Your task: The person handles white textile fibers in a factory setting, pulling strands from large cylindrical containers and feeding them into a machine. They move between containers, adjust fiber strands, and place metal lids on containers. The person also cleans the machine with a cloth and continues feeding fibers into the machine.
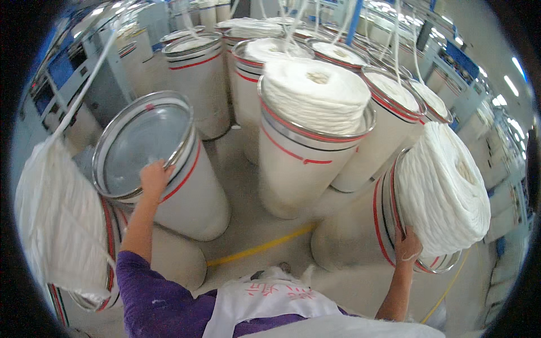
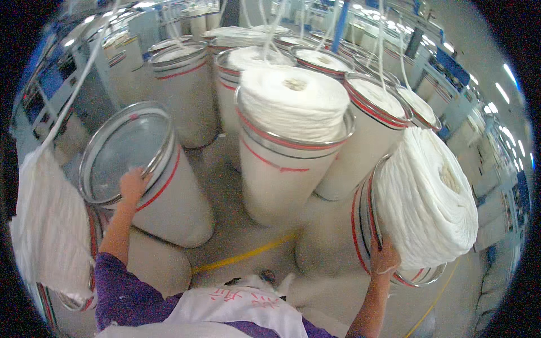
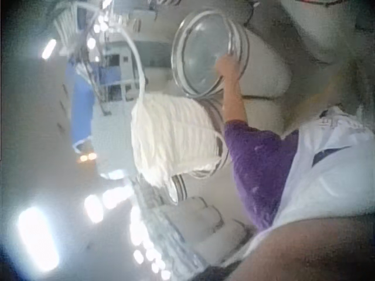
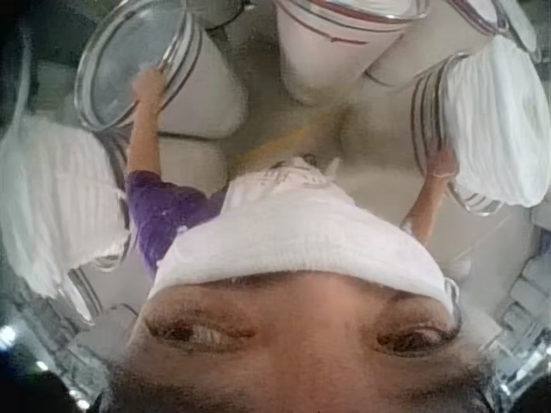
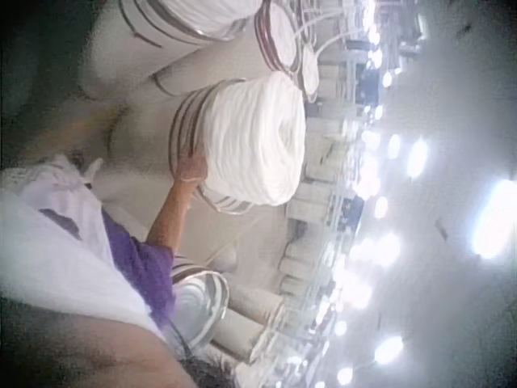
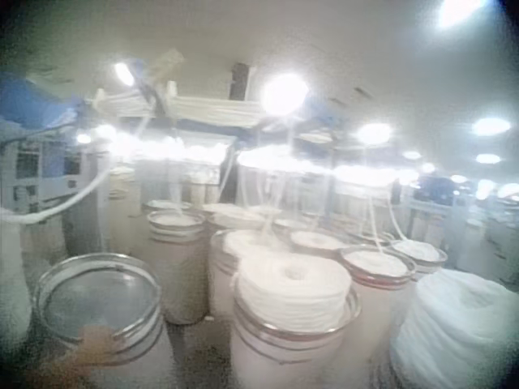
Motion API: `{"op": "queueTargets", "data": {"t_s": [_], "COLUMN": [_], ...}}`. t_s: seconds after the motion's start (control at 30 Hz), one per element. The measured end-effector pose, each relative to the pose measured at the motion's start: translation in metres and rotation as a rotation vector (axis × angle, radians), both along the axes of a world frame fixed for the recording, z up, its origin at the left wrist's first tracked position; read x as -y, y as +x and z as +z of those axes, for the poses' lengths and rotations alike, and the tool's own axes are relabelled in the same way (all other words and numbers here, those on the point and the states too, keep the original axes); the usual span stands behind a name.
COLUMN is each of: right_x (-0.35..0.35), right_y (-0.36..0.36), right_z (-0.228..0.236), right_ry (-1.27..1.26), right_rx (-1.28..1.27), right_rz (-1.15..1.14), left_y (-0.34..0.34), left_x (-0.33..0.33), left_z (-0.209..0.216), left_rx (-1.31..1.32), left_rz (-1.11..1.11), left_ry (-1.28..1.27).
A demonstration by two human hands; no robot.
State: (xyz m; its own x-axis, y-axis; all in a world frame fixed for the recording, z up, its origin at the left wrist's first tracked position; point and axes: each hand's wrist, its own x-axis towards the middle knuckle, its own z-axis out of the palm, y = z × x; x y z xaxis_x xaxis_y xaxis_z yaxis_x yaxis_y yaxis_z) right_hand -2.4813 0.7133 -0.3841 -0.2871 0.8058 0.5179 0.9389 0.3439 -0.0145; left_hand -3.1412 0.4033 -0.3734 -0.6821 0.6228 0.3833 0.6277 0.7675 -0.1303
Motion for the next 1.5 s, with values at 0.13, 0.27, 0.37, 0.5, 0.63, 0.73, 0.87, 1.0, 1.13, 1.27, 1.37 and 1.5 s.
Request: {"op": "queueTargets", "data": {"t_s": [0.13,0.27,0.37,0.5,0.63,0.73,0.87,1.0,1.13,1.27,1.37,1.5], "right_x": [0.065,0.129,0.153,0.177,0.205,0.258,0.347,0.448,0.546,0.618,0.646,0.634], "right_y": [-0.025,-0.06,-0.093,-0.15,-0.184,-0.165,-0.103,-0.017,0.098,0.206,0.249,0.272], "right_z": [0.018,0.032,0.039,0.049,0.066,0.063,0.045,0.036,0.063,0.09,0.089,0.078], "right_ry": [0.03,0.125,-0.156,-0.339,-0.163,0.127,0.061,-0.025,0.129,0.092,-0.131,-0.241], "right_rx": [0.035,0.025,0.047,0.13,-0.178,-0.306,-0.5,-0.503,-0.193,-0.04,-0.014,0.016], "right_rz": [0.071,0.179,0.107,0.0,0.356,0.614,0.619,0.447,0.112,-0.319,-0.447,-0.323], "left_y": [0.035,0.066,0.098,0.139,0.177,0.2,0.228,0.264,0.308,0.347,0.374,0.411], "left_x": [0.032,0.058,0.073,0.115,0.161,0.195,0.226,0.248,0.266,0.281,0.302,0.356], "left_z": [0.008,0.016,0.013,0.013,0.017,0.025,0.035,0.035,0.027,0.015,0.007,0.011], "left_rx": [0.018,0.013,0.021,-0.017,-0.17,-0.087,-0.023,-0.046,-0.019,-0.098,-0.04,0.025], "left_rz": [-0.015,-0.199,-0.354,-0.48,-0.567,-0.617,-0.642,-0.767,-0.717,-0.821,-0.911,-0.971], "left_ry": [0.067,0.148,0.153,0.176,0.189,0.191,0.139,0.229,0.184,0.3,0.335,0.309]}}
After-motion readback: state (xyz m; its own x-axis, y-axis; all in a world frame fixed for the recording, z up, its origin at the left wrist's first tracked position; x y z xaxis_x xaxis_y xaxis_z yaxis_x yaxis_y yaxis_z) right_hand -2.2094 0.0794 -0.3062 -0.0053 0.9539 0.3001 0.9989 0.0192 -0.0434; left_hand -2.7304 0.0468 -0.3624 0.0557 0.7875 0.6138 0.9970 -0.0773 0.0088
